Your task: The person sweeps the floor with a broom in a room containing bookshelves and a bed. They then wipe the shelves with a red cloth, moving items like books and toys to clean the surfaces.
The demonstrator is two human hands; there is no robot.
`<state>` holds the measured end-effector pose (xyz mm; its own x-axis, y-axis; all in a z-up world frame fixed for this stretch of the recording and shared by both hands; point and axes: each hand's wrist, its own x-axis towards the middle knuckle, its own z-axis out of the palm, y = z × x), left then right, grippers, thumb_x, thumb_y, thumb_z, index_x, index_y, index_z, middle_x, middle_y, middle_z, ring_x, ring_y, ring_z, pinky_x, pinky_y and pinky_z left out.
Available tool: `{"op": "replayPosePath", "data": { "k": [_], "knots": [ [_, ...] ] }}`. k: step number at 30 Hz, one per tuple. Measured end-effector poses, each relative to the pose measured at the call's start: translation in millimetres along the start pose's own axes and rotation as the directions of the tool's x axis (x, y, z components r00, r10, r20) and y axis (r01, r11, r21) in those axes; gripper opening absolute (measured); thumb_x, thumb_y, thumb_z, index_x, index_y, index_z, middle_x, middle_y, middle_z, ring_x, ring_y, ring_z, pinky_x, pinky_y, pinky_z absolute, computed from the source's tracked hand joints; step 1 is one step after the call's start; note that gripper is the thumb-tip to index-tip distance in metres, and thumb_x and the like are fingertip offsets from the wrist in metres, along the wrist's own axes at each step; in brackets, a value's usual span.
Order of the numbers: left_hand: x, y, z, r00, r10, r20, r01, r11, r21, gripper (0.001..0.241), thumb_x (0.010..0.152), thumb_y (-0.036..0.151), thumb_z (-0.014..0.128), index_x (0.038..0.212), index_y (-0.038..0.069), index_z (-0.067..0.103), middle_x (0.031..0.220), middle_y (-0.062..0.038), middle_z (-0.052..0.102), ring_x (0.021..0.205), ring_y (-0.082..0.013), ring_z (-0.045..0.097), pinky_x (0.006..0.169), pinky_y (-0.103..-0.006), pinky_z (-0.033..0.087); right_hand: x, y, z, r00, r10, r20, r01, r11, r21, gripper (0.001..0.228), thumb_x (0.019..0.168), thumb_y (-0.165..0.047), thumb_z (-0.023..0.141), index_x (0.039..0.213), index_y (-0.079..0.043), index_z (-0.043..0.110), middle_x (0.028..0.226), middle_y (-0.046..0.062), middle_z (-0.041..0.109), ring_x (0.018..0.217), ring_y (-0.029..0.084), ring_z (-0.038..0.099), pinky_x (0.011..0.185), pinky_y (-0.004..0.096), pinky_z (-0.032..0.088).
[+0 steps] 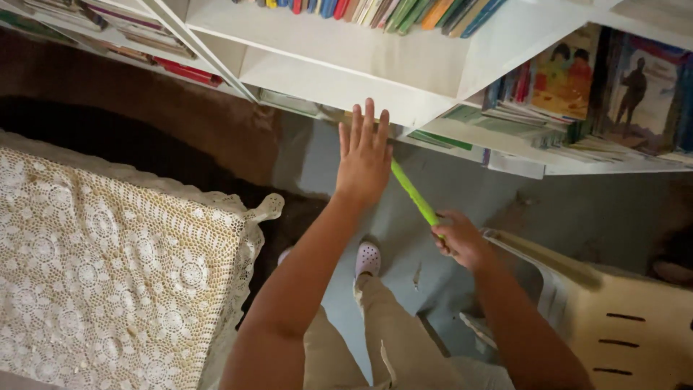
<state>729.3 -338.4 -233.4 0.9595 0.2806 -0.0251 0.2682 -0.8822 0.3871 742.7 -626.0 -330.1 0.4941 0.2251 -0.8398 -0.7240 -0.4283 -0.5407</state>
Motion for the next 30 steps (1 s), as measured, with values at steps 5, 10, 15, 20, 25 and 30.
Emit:
{"op": "replayPosePath", "data": {
  "k": [5,10,15,20,25,30],
  "knots": [
    [10,-46,9,0.994,0.098,-0.052,-0.089,0.983,0.159,0.073,0.105,0.022,0.053,0.167,0.017,0.015,0.173,-0.014,0.002,0.16,-0.0334,0.005,0.127,-0.0571,0.019,34,-3,39,0.994,0.114,-0.007,-0.113,0.991,0.068,0.03,0.093,-0.001,0.058,0.122,-0.004,0.047,0.079,0.012,0.052,0.062,0.021,0.056,0.048,0.028,0.045],
    [9,-93,12,0.963,0.164,-0.214,-0.132,0.979,0.154,0.075,0.098,0.02,0.062,0.164,0.018,0.026,0.172,-0.013,0.016,0.158,-0.0301,0.022,0.124,-0.055,0.033,155,15,100,0.194,-0.734,0.651,0.843,-0.215,-0.493,0.012,0.092,-0.014,0.068,0.09,-0.003,0.063,0.078,0.022,0.064,0.069,0.046,0.064,0.057,0.058,0.05],
    [7,-148,21,0.944,0.177,-0.28,-0.127,0.974,0.187,0.069,0.099,0.02,0.056,0.163,0.024,0.032,0.169,-0.011,0.025,0.154,-0.0315,0.032,0.12,-0.056,0.036,143,-80,236,0.99,0.127,0.057,-0.139,0.897,0.42,0.015,0.093,0.006,0.05,0.088,0.016,0.06,0.042,0.007,0.033,0.043,0.026,0.048,0.051,0.034,0.044],
    [5,-187,0,0.935,0.148,-0.322,-0.11,0.985,0.134,0.069,0.103,0.024,0.059,0.164,0.026,0.028,0.17,-0.011,0.023,0.154,-0.0329,0.031,0.119,-0.0566,0.037,31,-96,244,0.916,0.073,0.394,-0.317,0.734,0.601,0.007,0.095,0.004,0.056,0.091,0.004,0.049,0.064,0.004,0.049,0.05,0.012,0.056,0.05,0.025,0.049],
    [4,-212,-40,0.887,0.226,-0.402,-0.169,0.97,0.173,0.075,0.1,0.023,0.065,0.165,0.025,0.028,0.171,-0.009,0.02,0.156,-0.028,0.03,0.122,-0.0521,0.034,19,-35,168,0.67,-0.133,0.73,-0.505,0.639,0.58,0.014,0.103,-0.006,0.051,0.1,0.008,0.052,0.06,-0.002,0.044,0.036,0.0,0.043,0.031,0.014,0.037],
    [-2,-227,-81,0.991,0.117,-0.064,-0.115,0.992,0.043,0.066,0.11,0.029,0.047,0.168,0.032,0.015,0.175,-0.003,0.0,0.161,-0.0309,0.003,0.124,-0.0689,0.012,-9,-39,160,0.545,-0.616,0.569,0.839,0.407,-0.362,0.035,0.083,-0.04,0.07,0.064,-0.011,0.064,0.057,0.001,0.055,0.049,0.024,0.064,0.043,0.033,0.046]
  ]
}}
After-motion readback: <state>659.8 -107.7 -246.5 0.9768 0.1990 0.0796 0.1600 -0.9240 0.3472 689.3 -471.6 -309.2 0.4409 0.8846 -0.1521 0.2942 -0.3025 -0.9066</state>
